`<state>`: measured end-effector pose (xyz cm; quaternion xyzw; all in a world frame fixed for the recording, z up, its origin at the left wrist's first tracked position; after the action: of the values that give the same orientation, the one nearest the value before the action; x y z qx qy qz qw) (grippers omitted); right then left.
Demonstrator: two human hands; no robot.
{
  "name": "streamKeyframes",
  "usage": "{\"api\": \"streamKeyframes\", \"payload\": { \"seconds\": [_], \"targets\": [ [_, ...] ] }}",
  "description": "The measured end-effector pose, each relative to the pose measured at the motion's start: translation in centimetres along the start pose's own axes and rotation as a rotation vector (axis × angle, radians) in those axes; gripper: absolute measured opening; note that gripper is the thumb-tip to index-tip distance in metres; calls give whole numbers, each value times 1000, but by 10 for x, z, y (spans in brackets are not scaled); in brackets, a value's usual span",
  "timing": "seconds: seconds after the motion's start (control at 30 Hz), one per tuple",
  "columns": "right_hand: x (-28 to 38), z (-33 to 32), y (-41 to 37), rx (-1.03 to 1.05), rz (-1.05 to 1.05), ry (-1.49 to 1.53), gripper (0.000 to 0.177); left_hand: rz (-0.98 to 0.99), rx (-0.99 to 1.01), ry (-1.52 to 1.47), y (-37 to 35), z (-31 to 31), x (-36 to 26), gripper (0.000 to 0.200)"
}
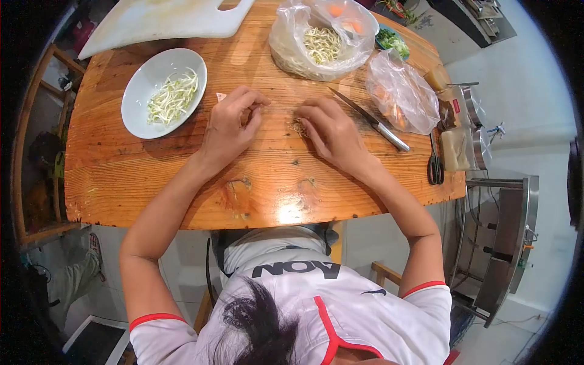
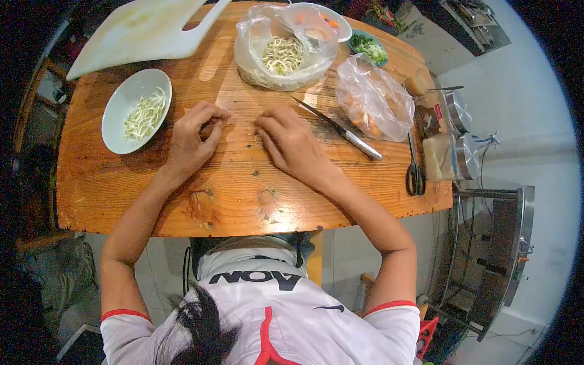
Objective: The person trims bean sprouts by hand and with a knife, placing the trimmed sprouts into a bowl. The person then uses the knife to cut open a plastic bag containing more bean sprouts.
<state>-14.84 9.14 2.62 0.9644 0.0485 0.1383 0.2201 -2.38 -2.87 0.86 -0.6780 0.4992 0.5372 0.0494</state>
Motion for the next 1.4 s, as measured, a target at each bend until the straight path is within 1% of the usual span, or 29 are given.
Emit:
{"api": "streamKeyframes", "payload": {
  "seconds": [0.03, 0.13, 0.23, 0.33, 0.43, 0.53, 0.63, 0.83, 0.93, 1.03, 1.13, 1.17, 1.27, 1.3, 1.37, 1.4],
  "targets": [
    [2, 2, 1, 15, -23, -17, 21, 7, -3, -5, 0, 0, 0, 15],
    [17, 8, -1, 35, -179, -81, 28, 3, -6, -10, -1, -1, 1, 15],
    [9, 11, -14, 153, -185, -74, 34, -18, 8, 6, -2, -2, 0, 14],
    [0, 9, -23, 244, -140, -87, 37, -16, 14, 11, -2, -1, 1, 14],
    [6, -1, -22, 264, -173, -154, 43, -40, 24, -13, -2, 0, 3, 13],
    [9, -6, -27, 361, -219, -233, 45, -63, 30, -29, -2, 0, 3, 12],
    [1, -3, -34, 327, -170, -207, 45, -64, 31, -25, -1, 1, 2, 11],
    [-1, 0, -32, 217, -195, -231, 39, -12, 31, 7, -2, 0, 1, 11],
    [-6, 0, -31, 93, -103, -176, 35, -6, 30, -1, -2, 0, 2, 10],
    [-27, -10, -27, -9, 164, 110, 28, 11, 27, -6, -2, 1, 1, 10],
    [-55, -6, -35, 143, 760, 755, 23, 14, 37, 3, -1, 0, -2, 10],
    [-57, -6, -42, 168, 949, 965, 27, 13, 36, -4, -1, 0, -4, 10],
    [-62, -22, -47, 57, 962, 1176, 29, -10, 43, -13, 0, 0, -3, 11],
    [-65, -34, -47, 53, 948, 1150, 32, -26, 47, -12, -1, 0, -1, 11],
    [-76, -64, -49, -83, 897, 1064, 30, -15, 40, -12, -1, 0, -3, 10],
    [-77, -88, -43, -98, 853, 931, 29, -11, 39, -11, -1, 0, -4, 10]
  ]
}}
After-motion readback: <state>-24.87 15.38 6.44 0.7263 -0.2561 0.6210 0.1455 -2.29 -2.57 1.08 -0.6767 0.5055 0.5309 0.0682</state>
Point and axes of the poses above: each hand's wrist, its own y-axis towards the middle knuckle, its own z-axis out of the palm, x = y × z, the point moved 6 cm from there along y, towards the middle knuckle, and after that the axes turned 10 degrees about -y, right-handed, at the moved point
